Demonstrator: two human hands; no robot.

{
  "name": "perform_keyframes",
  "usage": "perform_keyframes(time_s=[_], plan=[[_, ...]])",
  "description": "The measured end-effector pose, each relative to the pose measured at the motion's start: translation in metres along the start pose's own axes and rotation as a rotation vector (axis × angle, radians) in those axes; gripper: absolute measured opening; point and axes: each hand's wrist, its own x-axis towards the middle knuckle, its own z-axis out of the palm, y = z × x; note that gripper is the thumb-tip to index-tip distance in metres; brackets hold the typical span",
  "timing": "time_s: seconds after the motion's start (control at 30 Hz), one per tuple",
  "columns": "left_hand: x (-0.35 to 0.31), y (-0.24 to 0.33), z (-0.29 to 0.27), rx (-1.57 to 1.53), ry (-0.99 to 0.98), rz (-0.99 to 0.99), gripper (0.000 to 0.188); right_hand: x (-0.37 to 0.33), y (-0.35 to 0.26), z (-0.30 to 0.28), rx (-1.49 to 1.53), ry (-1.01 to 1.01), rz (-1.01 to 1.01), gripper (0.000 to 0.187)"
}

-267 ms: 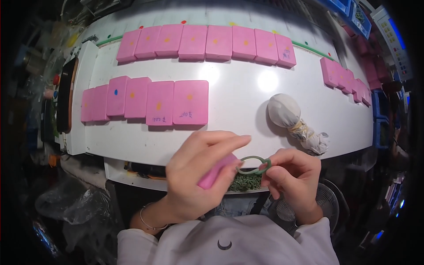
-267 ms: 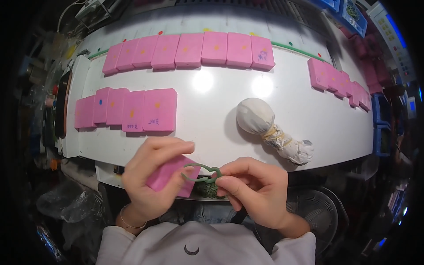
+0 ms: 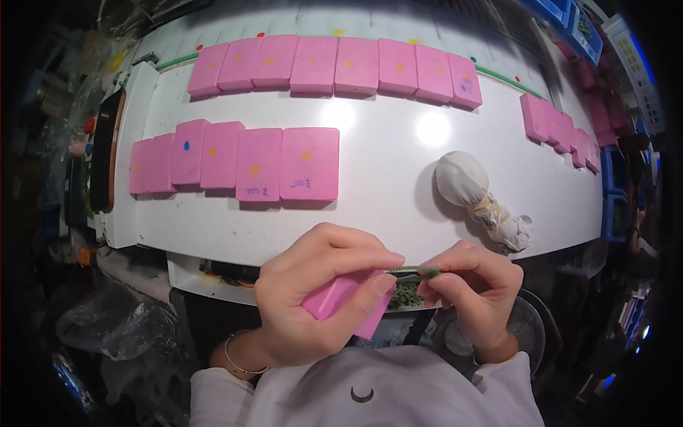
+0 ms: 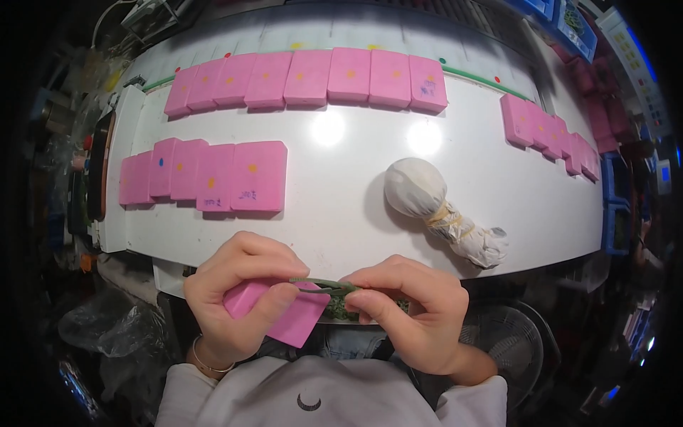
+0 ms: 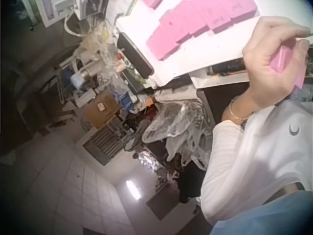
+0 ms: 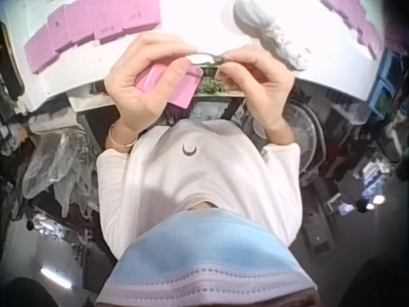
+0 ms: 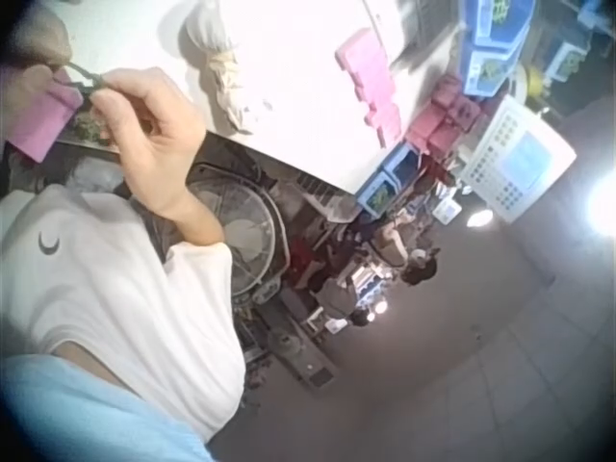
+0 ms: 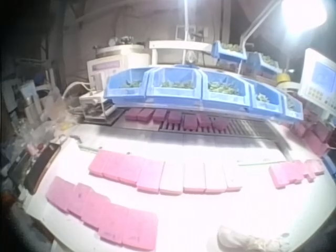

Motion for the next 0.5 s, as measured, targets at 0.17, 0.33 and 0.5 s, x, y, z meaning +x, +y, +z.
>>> perform_keyframes(time_s=[0.17, 0.33, 0.5], plan=[[-0.001, -0.001, 0.002, -0.001, 0.025, 0.022, 0.013, 0.004, 0.004, -0.004, -0.251, -0.061, -0.225, 0.013], [-0.002, -0.001, -0.007, 0.046, 0.123, -0.012, 0.009, -0.005, 0.010, -0.013, -0.095, -0.203, 0.078, 0.013], [0.005, -0.005, -0.024, 0.030, 0.360, -0.095, 0.009, 0.000, 0.004, -0.019, -0.761, -0.479, -0.002, 0.011]])
